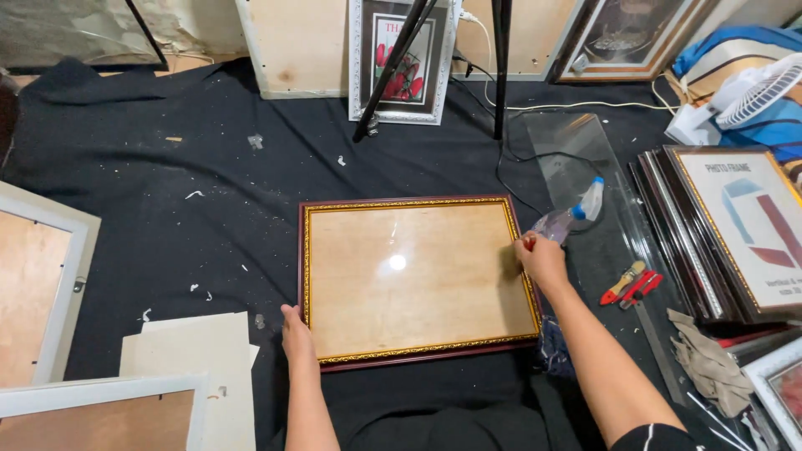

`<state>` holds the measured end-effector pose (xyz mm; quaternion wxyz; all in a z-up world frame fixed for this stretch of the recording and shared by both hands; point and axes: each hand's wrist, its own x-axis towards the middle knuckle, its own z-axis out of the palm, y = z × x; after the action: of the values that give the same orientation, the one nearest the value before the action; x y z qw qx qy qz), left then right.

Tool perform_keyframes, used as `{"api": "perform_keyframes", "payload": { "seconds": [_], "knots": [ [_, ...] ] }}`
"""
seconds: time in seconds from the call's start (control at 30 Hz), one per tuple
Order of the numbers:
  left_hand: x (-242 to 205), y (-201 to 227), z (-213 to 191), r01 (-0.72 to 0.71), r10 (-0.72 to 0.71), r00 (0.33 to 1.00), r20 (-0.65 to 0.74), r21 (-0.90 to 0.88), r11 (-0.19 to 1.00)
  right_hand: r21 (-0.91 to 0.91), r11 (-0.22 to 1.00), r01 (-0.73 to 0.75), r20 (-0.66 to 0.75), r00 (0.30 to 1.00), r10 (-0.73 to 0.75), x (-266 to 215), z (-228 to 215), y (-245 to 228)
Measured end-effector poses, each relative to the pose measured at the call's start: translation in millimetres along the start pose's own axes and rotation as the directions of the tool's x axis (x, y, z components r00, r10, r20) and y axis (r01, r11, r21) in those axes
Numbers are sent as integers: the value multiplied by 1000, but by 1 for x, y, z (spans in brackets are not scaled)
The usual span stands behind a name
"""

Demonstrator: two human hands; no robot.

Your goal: The person wipes the back of a photo frame with a cloth, then flips it to clean the front glass. They then pick up another frame and wipe its back surface with a brush.

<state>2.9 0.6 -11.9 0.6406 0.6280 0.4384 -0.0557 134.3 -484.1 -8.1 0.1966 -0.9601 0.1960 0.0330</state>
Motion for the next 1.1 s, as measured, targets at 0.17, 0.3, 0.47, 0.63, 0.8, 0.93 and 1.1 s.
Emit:
{"api": "perform_keyframes", "payload": {
  "seconds": [0.17, 0.3, 0.47, 0.63, 0.8, 0.93, 1.1],
  "knots": [
    [57, -48, 6, -35, 37, 999, -16, 90, 995, -219, 968, 124, -25, 991, -132, -14, 20, -39],
    [33, -26, 1, -56, 52, 998, 31, 177, 983, -154, 918, 365, 57, 931, -360, -52, 110, -143],
    [16, 1, 1, -46, 34, 998, 57, 229, 972, 252, 816, 520, 148, 813, -564, -117, 156, -293],
    [31, 3, 7, 33, -33, 999, -6, 223, 974, 659, 734, 162, 179, 915, -362, -74, 154, -291],
    [39, 2, 10, 44, -44, 999, -5, 246, 968, 470, 882, 37, 188, 972, -142, 32, 75, -141],
    [57, -14, 15, -33, 30, 999, 15, 296, 955, 55, 994, 91, -20, 996, -90, 83, -6, -44],
    [59, -10, 16, -24, 20, 1000, 14, 340, 940, -140, 979, 149, -141, 975, -169, 84, -32, -66]
  ]
}}
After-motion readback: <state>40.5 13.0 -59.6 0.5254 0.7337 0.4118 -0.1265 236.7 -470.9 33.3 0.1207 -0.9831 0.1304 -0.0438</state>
